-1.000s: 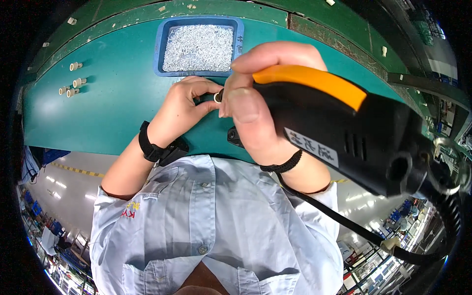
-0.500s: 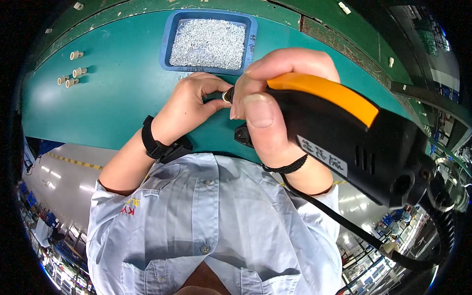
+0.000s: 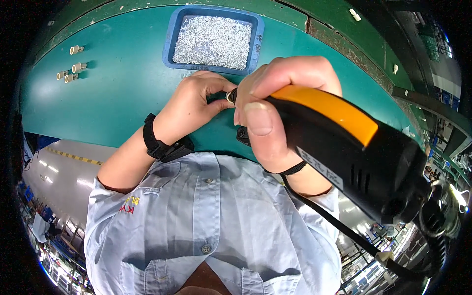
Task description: The person picks up a small metal pin from a tray, inserts it into a plastic component, and uses a power screwdriver to secure it before placing the finished part onto the conveyor belt.
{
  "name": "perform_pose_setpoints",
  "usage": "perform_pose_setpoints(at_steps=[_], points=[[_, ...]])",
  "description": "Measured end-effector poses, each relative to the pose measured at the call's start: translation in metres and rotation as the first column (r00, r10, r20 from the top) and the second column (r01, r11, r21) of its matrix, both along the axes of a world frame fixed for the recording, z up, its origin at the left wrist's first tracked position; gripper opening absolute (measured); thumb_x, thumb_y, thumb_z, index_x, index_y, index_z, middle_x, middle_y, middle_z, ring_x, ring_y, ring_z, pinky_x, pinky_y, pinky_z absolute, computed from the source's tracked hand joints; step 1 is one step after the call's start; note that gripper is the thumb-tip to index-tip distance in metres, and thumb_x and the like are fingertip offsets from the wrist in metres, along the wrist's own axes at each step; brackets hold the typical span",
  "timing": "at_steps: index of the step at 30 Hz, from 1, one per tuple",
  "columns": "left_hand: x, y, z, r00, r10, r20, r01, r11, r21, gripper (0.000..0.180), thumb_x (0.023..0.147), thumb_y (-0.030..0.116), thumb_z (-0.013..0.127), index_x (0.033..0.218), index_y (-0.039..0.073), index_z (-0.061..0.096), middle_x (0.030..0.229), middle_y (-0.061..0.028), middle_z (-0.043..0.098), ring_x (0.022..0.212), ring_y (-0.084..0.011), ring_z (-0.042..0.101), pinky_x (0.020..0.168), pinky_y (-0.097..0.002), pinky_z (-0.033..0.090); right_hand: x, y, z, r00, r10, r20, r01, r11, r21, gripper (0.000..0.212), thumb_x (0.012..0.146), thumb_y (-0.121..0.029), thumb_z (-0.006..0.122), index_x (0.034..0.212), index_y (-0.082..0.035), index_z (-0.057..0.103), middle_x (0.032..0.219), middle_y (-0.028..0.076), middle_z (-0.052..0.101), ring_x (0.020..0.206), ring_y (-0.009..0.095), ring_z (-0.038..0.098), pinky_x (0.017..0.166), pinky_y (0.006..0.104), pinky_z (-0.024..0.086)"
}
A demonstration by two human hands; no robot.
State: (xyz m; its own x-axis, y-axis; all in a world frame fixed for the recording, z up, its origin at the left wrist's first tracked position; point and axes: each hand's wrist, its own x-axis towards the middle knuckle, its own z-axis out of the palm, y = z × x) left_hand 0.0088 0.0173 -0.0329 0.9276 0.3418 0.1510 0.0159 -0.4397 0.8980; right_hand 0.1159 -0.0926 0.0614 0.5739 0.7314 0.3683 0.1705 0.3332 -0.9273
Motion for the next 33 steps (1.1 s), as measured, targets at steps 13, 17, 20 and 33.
perform_pose_setpoints(at_steps=[13,17,20,33], points=[[-0.002,0.009,0.022,0.993,-0.103,-0.062,0.105,0.994,0.041,0.019,0.074,0.01,0.07,0.091,0.003,0.066,0.08,-0.0142,0.063,0.081,-0.0335,0.061,0.073,-0.0407,0.049,0.012,-0.015,0.011,0.987,0.159,-0.032,-0.136,0.915,0.38,0.034,0.091,-0.037,0.058,0.104,-0.008,0.046,0.063,-0.001,0.048,0.052,0.01,0.048,0.05,0.0249,0.037],[0.042,0.063,0.052,0.996,0.073,0.051,-0.085,0.952,0.294,0.026,0.078,0.011,0.069,0.102,0.002,0.064,0.091,-0.0147,0.065,0.084,-0.032,0.064,0.073,-0.0395,0.05,0.023,-0.043,0.031,0.996,0.085,0.014,-0.081,0.876,0.476,0.033,0.091,-0.036,0.057,0.103,-0.008,0.047,0.064,-0.002,0.048,0.053,0.009,0.047,0.05,0.0242,0.035],[0.086,0.135,0.042,0.971,0.24,0.003,-0.223,0.897,0.381,0.026,0.082,0.02,0.068,0.098,0.001,0.062,0.09,-0.0189,0.062,0.088,-0.0371,0.062,0.079,-0.0438,0.049,0.024,-0.04,0.02,0.998,0.058,0.028,-0.065,0.897,0.438,0.032,0.091,-0.035,0.058,0.103,-0.008,0.047,0.063,-0.001,0.047,0.051,0.009,0.046,0.05,0.0243,0.034],[0.109,0.295,-0.018,0.801,0.59,-0.101,-0.586,0.807,0.072,0.032,0.085,0.017,0.071,0.109,0.0,0.062,0.094,-0.0133,0.067,0.082,-0.0189,0.068,0.071,-0.0285,0.055,0.036,-0.051,-0.004,0.989,-0.148,-0.031,0.15,0.946,0.286,0.031,0.089,-0.033,0.06,0.101,-0.008,0.046,0.059,0.0,0.044,0.048,0.011,0.043,0.049,0.0249,0.033]])
